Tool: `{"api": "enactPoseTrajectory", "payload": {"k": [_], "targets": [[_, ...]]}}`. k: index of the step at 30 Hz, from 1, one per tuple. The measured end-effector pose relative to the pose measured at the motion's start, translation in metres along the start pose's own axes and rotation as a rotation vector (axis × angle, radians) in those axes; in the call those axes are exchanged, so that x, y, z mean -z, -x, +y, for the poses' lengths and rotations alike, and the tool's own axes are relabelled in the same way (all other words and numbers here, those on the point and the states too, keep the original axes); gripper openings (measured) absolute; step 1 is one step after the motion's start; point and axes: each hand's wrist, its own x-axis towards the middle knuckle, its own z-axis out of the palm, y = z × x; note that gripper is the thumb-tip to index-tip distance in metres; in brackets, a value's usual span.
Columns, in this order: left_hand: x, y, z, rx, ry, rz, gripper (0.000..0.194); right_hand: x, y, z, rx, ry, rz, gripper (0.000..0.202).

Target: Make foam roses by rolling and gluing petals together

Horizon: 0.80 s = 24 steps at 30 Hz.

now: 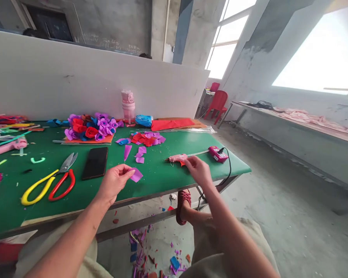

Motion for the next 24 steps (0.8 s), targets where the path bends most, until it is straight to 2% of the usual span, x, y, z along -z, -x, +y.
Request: {"api": "enactPoseTrajectory", "payload": {"k": [2, 4, 6, 9, 11, 14, 17, 20, 22, 24], "targets": [[0.002, -0.002, -0.001, 0.023, -0.075, -0.023, 0.029, 0.018, -0.013, 0.024, -0.025, 0.300, -0.008, 0.033], [0.003, -0.007, -0.004, 0.041, -0.164, -0.026, 0.027, 0.025, -0.024, 0.037, -0.023, 0.435, -0.175, 0.030], [0.003, -0.013, -0.009, 0.036, -0.242, -0.021, 0.027, 0.023, -0.033, 0.041, -0.031, 0.521, -0.286, 0.021], [0.003, -0.021, -0.018, 0.007, -0.311, -0.035, 0.026, 0.017, -0.044, 0.037, -0.046, 0.567, -0.328, 0.011], [0.003, -0.025, -0.022, -0.004, -0.356, -0.045, 0.025, 0.016, -0.047, 0.034, -0.106, 0.401, -0.356, 0.016], [0.007, -0.028, -0.024, -0.022, -0.453, -0.042, 0.022, 0.018, -0.042, 0.030, -0.240, 0.017, -0.421, 0.023], [0.013, -0.031, -0.021, -0.082, -0.482, -0.025, 0.020, 0.018, -0.023, 0.023, -0.277, -0.465, -0.445, 0.028], [0.016, -0.030, -0.017, -0.110, -0.404, -0.052, 0.023, 0.010, -0.002, 0.016, -0.341, -0.932, -0.490, 0.024], [0.015, -0.024, -0.012, -0.070, -0.344, -0.164, 0.026, 0.005, 0.006, 0.011, -0.401, -1.115, -0.601, 0.023], [0.015, -0.014, -0.006, 0.005, -0.290, -0.404, 0.027, 0.002, 0.009, 0.007, -0.435, -1.221, -0.700, 0.028]]}}
